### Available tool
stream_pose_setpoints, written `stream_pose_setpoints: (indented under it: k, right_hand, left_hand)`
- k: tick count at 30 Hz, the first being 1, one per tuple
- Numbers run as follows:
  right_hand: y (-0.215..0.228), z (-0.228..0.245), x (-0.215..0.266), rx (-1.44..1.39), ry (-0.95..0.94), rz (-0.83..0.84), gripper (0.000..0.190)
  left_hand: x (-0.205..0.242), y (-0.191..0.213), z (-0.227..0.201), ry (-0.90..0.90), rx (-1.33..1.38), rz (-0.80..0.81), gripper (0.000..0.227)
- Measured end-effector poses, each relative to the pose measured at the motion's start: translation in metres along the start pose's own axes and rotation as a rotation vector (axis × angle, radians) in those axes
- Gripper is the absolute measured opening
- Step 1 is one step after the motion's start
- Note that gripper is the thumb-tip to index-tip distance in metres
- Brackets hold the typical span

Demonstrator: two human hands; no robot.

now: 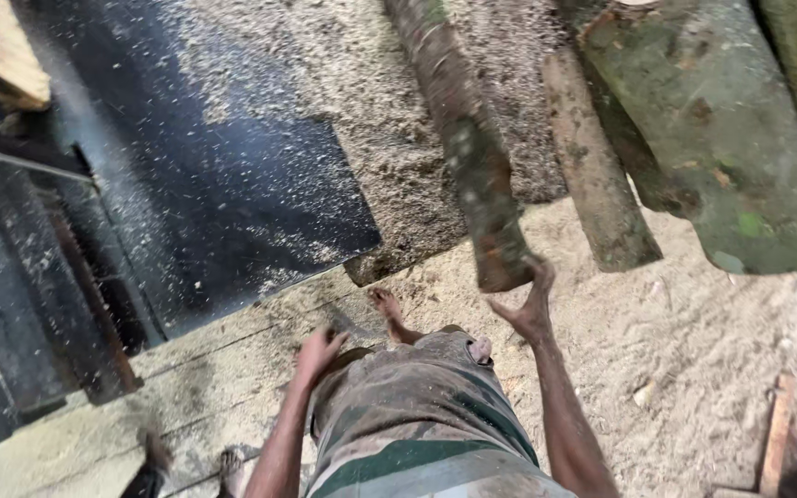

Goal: The person uses a large table saw to cut various logs into planks and smaller wood pieces while an assistant helps move the material.

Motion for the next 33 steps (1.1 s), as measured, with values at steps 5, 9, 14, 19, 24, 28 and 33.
stream_pose_setpoints:
  k: [5,9,14,19,24,28,33]
  right_hand:
    - [-0.026,-0.061,-0.007,-0.458,-0.649,0.088,0.063]
    - [-0.113,-0.084,-0.014,-0.271,-0.987,0.529,0.064]
    - [-0.183,0.006,-0.009,-0.261,-0.748,0.899,0.076]
    - [-0.175,0.117,-0.008,0.051,-0.3,0.847,0.066]
    - [-0.21,0.184,0.012,0.289,-0.061,1.241,0.075]
    - [-0.23,0.19,0.019,-0.03,-0.174,1.37,0.075]
    - [-0.246,0.162,0.021,-0.397,-0.381,1.236,0.061]
  left_hand:
    - [-0.022,-0.012,-0.133,-0.216,0.264,0.187,0.071]
    - [-0.003,-0.02,-0.219,-0.2,0.389,0.322,0.098]
    - [0.01,-0.009,-0.236,-0.138,0.707,0.425,0.099]
    - [0.013,-0.023,-0.156,0.09,1.177,0.468,0.105]
    - [0.009,-0.013,-0.079,0.248,1.304,0.25,0.104]
    - [0.008,0.042,-0.034,0.055,0.999,-0.041,0.087]
    - [0.035,0.082,0.048,0.397,0.399,-0.252,0.063]
Point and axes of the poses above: each hand's wrist, its own x-axis away from the middle knuckle, its own y-axis out of the back of the hand, z = x × y, the point moved 9 cm from there along -x, towards the middle knuckle, and after that the axes turned 4 degrees about -z, right-handed, at the moved point
